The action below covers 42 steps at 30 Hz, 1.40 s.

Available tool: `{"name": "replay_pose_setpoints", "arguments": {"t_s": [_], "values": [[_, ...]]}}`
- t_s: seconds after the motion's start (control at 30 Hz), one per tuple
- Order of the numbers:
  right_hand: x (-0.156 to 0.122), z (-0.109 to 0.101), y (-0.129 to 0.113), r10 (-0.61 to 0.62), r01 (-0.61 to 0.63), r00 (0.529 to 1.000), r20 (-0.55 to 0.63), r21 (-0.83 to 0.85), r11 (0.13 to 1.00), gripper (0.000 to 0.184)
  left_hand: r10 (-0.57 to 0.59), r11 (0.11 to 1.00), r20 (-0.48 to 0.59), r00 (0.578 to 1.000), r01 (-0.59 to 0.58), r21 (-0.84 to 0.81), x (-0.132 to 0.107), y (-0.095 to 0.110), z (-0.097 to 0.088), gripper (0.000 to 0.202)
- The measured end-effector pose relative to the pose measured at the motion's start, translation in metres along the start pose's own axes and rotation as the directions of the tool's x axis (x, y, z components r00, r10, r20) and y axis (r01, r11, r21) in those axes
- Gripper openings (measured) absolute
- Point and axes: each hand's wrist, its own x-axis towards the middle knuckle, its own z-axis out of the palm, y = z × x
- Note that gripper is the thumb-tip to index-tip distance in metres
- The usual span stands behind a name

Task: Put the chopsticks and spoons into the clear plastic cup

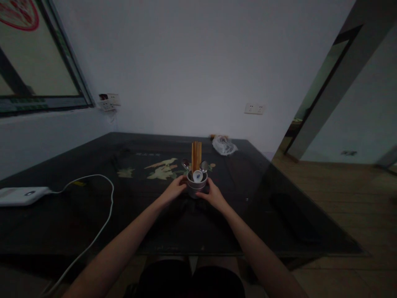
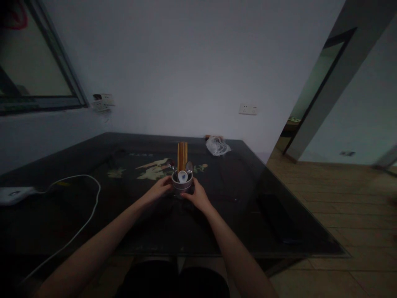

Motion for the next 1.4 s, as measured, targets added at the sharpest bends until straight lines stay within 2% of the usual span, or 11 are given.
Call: {"name": "replay_pose_setpoints", "arguments": {"t_s": [0.17, 0.47, 0.7, 0.87, 1.07, 1.27, 1.4], "values": [[0.001, 0.001, 0.005, 0.033, -0.033, 0.999, -0.019, 0.014, 0.999, 0.067, 0.040, 0.997, -0.030, 0.999, -0.042, -0.059, 0.003, -0.006, 0.004, 0.042], [0.001, 0.000, 0.006, 0.046, -0.047, 0.997, -0.061, -0.019, 0.999, 0.067, 0.048, 0.997, -0.045, 0.998, -0.050, -0.063, -0.004, -0.003, 0.008, 0.038], [0.000, -0.008, -0.011, 0.084, -0.081, 0.993, -0.086, 0.029, 0.996, 0.064, 0.066, 0.994, -0.049, 0.997, -0.070, -0.084, -0.007, -0.001, 0.015, 0.046], [0.003, -0.024, -0.024, 0.102, -0.100, 0.991, -0.091, 0.020, 0.995, 0.064, 0.095, 0.993, -0.052, 0.994, -0.098, -0.066, 0.002, 0.008, 0.025, 0.048], [0.001, -0.055, -0.021, 0.071, -0.073, 0.989, -0.129, -0.015, 0.997, 0.059, 0.145, 0.985, 0.002, 0.989, -0.144, -0.090, 0.020, 0.014, 0.052, 0.051], [-0.007, -0.093, -0.005, 0.067, -0.080, 0.982, -0.176, -0.070, 0.994, 0.057, 0.182, 0.971, 0.017, 0.983, -0.177, -0.158, 0.037, 0.005, 0.098, 0.062], [-0.012, -0.118, 0.004, 0.080, -0.100, 0.981, -0.175, -0.109, 0.989, 0.057, 0.157, 0.961, 0.038, 0.987, -0.143, -0.238, 0.047, -0.001, 0.129, 0.068]]}}
